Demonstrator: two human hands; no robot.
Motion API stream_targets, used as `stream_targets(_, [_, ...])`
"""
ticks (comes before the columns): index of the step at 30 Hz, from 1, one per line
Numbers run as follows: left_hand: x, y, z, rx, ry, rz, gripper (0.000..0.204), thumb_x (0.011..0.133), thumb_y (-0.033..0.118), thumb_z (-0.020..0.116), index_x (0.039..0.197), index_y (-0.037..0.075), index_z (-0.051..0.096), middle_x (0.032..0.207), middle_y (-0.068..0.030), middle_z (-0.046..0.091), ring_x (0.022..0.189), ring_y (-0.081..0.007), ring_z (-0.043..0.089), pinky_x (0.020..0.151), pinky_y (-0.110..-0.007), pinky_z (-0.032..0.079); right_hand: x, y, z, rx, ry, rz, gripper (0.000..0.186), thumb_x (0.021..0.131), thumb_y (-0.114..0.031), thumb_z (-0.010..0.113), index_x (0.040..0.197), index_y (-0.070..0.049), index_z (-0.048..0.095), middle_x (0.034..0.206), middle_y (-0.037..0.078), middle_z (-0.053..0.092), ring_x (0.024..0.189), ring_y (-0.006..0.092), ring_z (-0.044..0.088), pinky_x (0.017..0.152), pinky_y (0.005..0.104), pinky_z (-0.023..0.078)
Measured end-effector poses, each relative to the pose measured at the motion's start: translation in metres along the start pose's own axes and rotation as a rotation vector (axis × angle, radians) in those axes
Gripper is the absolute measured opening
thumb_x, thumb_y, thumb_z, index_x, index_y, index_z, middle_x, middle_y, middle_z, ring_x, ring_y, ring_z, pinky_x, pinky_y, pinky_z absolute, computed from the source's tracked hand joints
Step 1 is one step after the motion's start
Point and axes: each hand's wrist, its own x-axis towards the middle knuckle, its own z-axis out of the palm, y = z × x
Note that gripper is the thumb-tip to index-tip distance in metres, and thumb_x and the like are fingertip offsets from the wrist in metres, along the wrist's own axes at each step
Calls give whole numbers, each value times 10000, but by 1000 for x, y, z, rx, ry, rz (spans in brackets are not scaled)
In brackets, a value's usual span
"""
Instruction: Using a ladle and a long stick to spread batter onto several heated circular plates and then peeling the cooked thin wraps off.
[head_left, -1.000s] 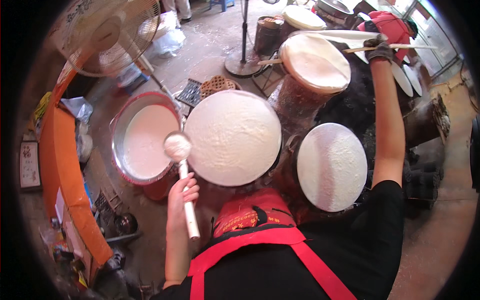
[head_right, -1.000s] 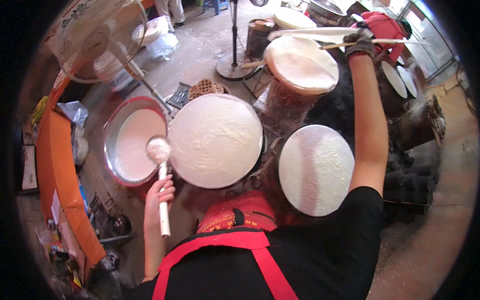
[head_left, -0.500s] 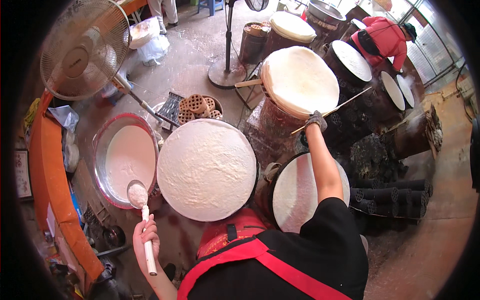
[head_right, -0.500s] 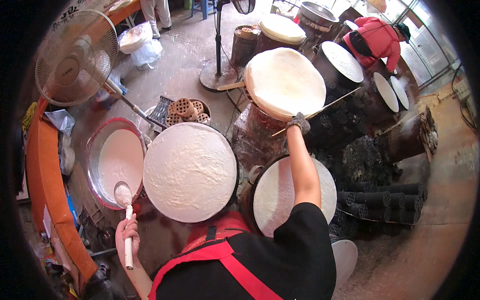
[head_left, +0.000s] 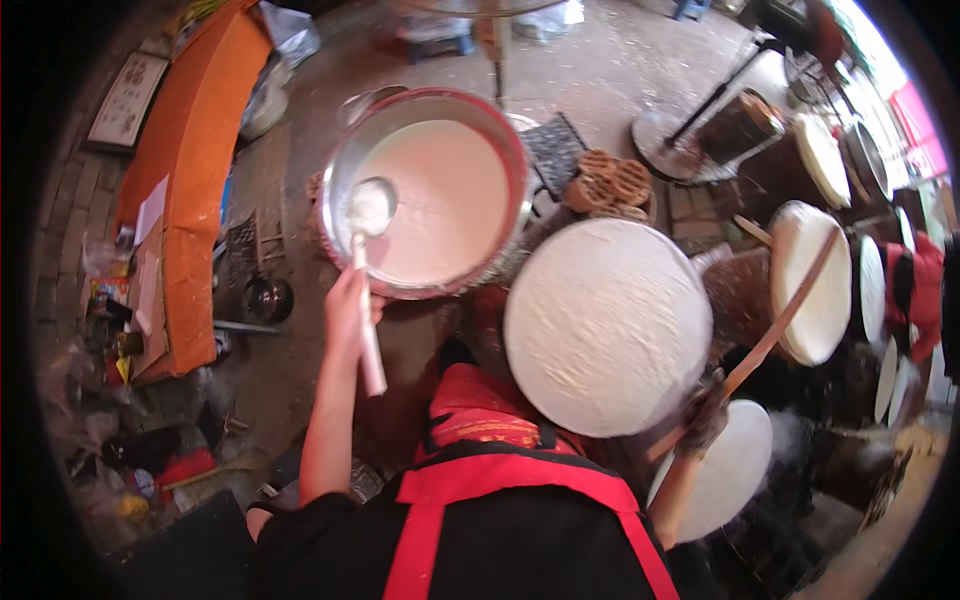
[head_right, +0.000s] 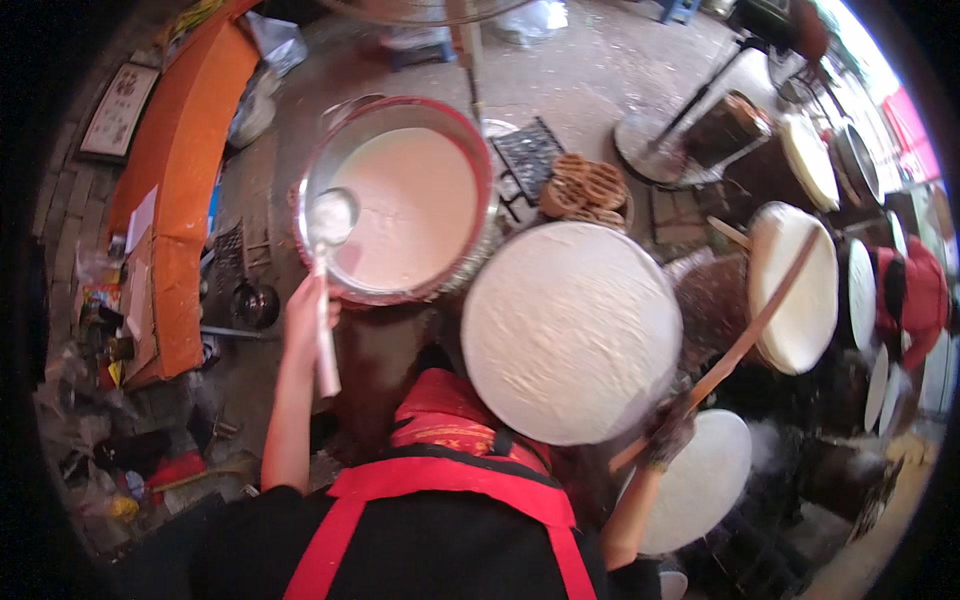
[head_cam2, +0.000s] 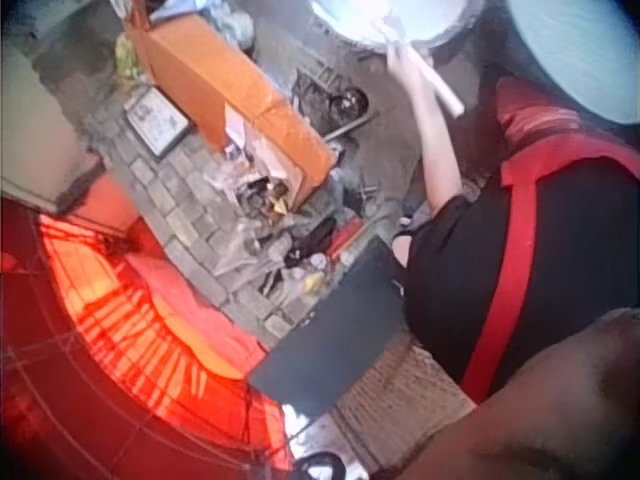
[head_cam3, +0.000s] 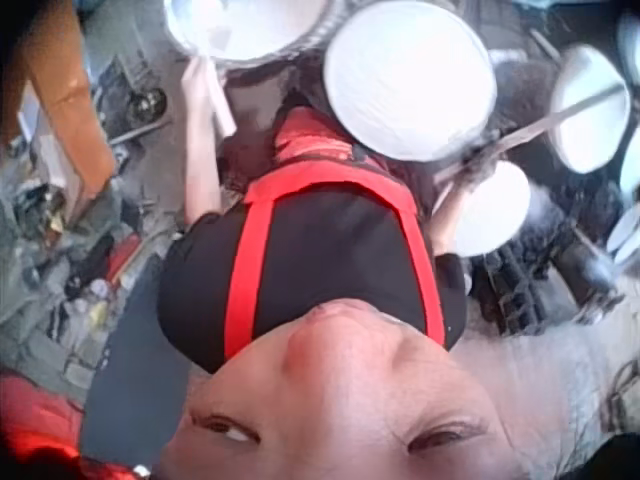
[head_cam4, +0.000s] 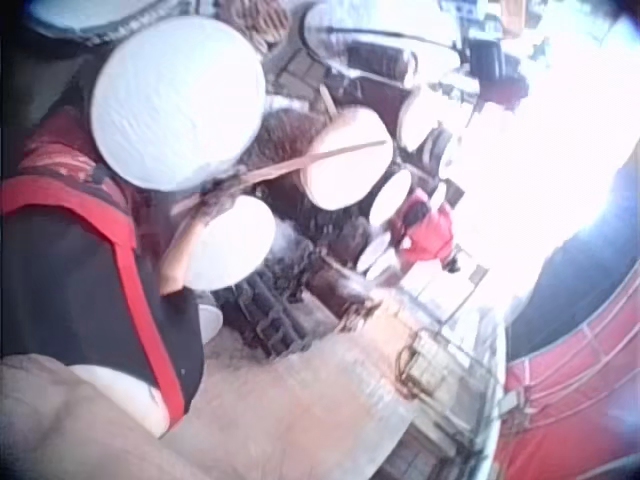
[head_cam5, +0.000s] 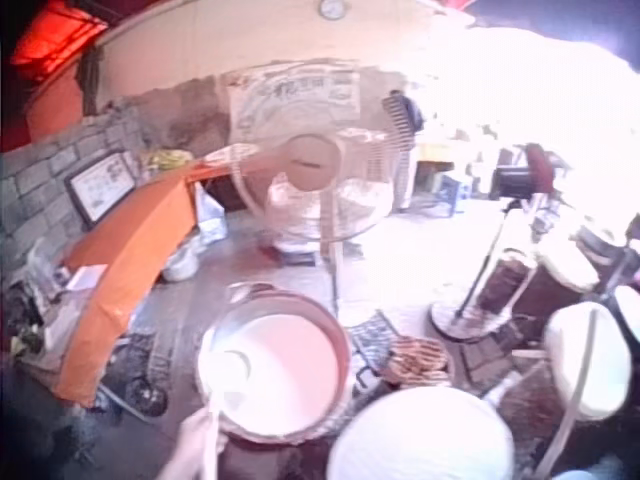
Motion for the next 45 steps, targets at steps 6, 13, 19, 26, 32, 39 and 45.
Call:
stream_targets(6, [206,-26,-49,1467,-332,888,323,841,62,434,1152,58,524,847,-160,555,771,-330,577,665,-412,459,-123,59,172,-645,-454,-453,426,896,-139,466,1288,13,398,1060,210,579,939,306,581,830,361,441])
stream_targets(13, [315,-134,-52,903,21,509,231,884,198,461,1050,40,489,595,-100,468,556,-210,543,471,-310,444,-166,70,422,-1006,-879,-710,502,881,-115,431,1360,-93,283,1074,240,557,894,381,579,721,451,465])
stream_targets(19, [283,-95,32,-841,-456,-1149,234,918,254,385,777,67,388,508,13,322,330,-63,261,280,-202,251,-152,119,431,-1226,-860,-581,677,837,-70,449,1410,-175,105,773,263,589,705,407,584,601,484,449])
stream_targets(26, [203,12,43,-907,-450,-882,339,912,385,415,729,102,377,507,22,316,343,-42,257,264,-175,231,-183,83,311,-984,-940,-629,791,742,50,455,1420,-199,130,793,244,579,642,390,572,557,459,439])
stream_targets(32, [97,124,24,-740,-527,-446,330,916,392,434,840,72,407,565,17,321,400,-46,290,312,-166,269,-187,68,247,-744,-966,-814,763,768,-2,473,1419,-205,129,900,235,585,705,409,577,600,468,446])
stream_targets(39, [-21,257,-20,-404,-541,26,312,930,294,446,1065,16,404,590,37,312,403,-18,275,305,-159,227,-200,-11,210,-394,-856,-1189,675,783,22,460,1391,-194,263,1007,191,579,756,350,589,676,404,463])
stream_targets(45, [-32,313,-59,123,-493,260,339,914,332,483,986,7,422,572,62,312,399,7,261,307,-135,217,-215,-41,205,-267,-338,-1389,565,854,-76,468,1376,-202,294,1077,211,561,836,373,590,648,415,469])
